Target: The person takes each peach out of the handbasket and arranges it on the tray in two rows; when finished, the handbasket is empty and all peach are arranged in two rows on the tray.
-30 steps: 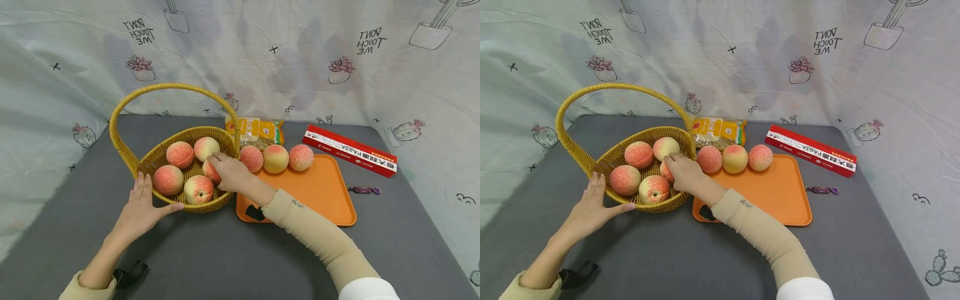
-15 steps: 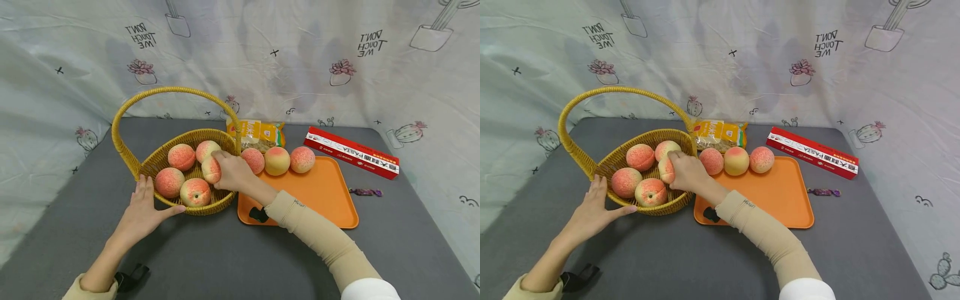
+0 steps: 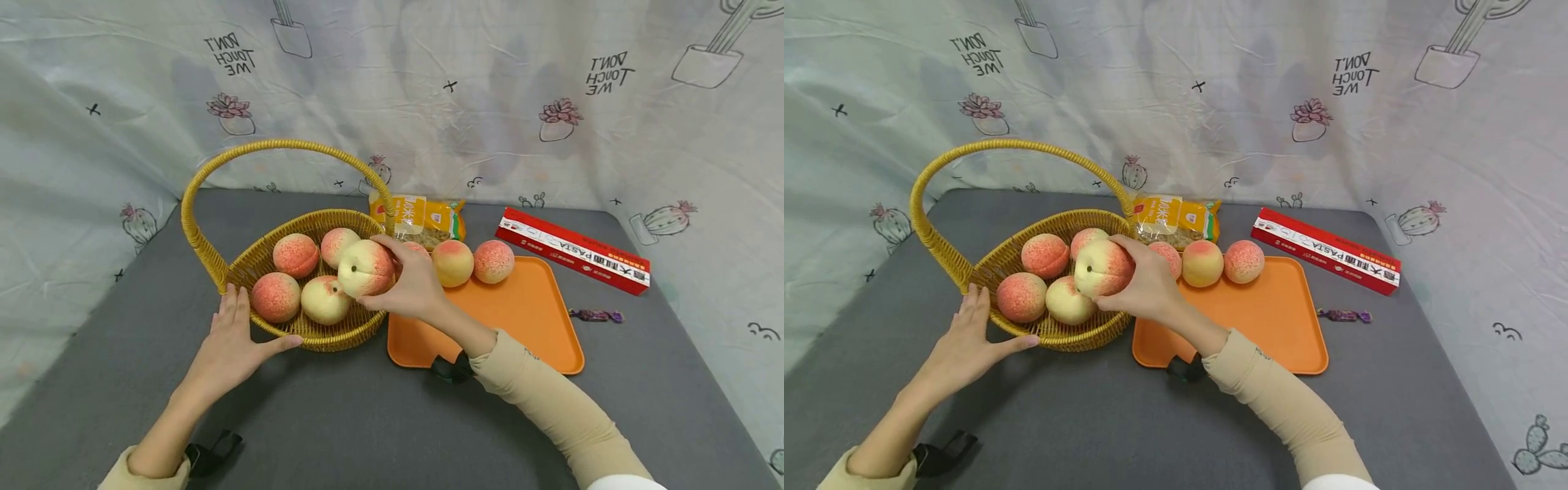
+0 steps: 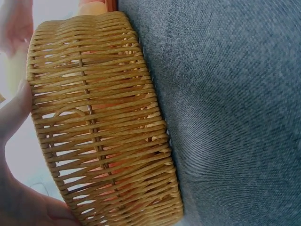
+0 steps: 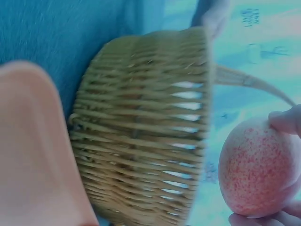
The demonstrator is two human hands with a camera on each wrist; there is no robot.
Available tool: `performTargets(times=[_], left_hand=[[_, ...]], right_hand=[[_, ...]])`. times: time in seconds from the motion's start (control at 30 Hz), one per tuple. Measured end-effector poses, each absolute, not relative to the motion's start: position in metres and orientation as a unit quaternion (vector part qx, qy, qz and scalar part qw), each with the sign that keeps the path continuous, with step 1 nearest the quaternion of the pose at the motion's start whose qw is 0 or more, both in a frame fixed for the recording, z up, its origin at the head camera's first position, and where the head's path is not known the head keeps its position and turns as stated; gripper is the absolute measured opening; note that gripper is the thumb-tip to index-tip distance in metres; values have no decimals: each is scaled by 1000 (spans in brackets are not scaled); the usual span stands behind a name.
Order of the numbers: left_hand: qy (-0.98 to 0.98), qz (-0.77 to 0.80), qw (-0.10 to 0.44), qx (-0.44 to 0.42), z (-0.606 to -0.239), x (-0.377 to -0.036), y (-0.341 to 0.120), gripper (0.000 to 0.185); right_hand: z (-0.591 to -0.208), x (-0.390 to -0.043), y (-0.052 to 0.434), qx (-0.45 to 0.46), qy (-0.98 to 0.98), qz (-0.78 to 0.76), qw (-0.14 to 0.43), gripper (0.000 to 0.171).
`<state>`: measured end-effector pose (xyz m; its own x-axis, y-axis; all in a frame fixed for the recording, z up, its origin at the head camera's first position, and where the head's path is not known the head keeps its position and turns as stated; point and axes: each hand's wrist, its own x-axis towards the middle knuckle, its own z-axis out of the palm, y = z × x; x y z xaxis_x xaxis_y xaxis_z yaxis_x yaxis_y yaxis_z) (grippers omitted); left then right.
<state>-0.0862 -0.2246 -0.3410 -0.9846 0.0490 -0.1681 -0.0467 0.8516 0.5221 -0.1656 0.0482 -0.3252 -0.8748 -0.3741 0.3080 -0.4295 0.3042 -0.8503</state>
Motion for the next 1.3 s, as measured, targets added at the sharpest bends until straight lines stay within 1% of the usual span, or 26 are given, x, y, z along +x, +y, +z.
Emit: performTargets(times=[0.1,0.17,0.43,0.57,0.87,1.0,1.13,1.3], left_hand=[[959,271,87,2,-341,-86,-225,127],[958,271,88,1,-341,-87,-224,127],[959,269,91,-2,-342,-87,-225,128],[959,269,91,-1,-342,-87,-225,128],[960,265,92,-2,-342,-87,-225,128],[960,265,91,-1,-341,-87,-224,127],[960,265,93,-1,-341,-87,-224,127],[960,263,93,-1,-340,-87,-224,127]], right_hand=[[-321,-156,57,246,-768,591,17,79],[-318,-152,62,246,-757,606,24,80],[-315,-146,80,268,-738,611,97,80],[-311,-141,87,270,-733,613,117,82],[-299,-127,106,244,-756,593,131,79],[-301,-126,114,227,-752,605,130,76],[-306,-126,123,209,-757,606,127,78],[-311,-128,137,191,-767,598,134,77]])
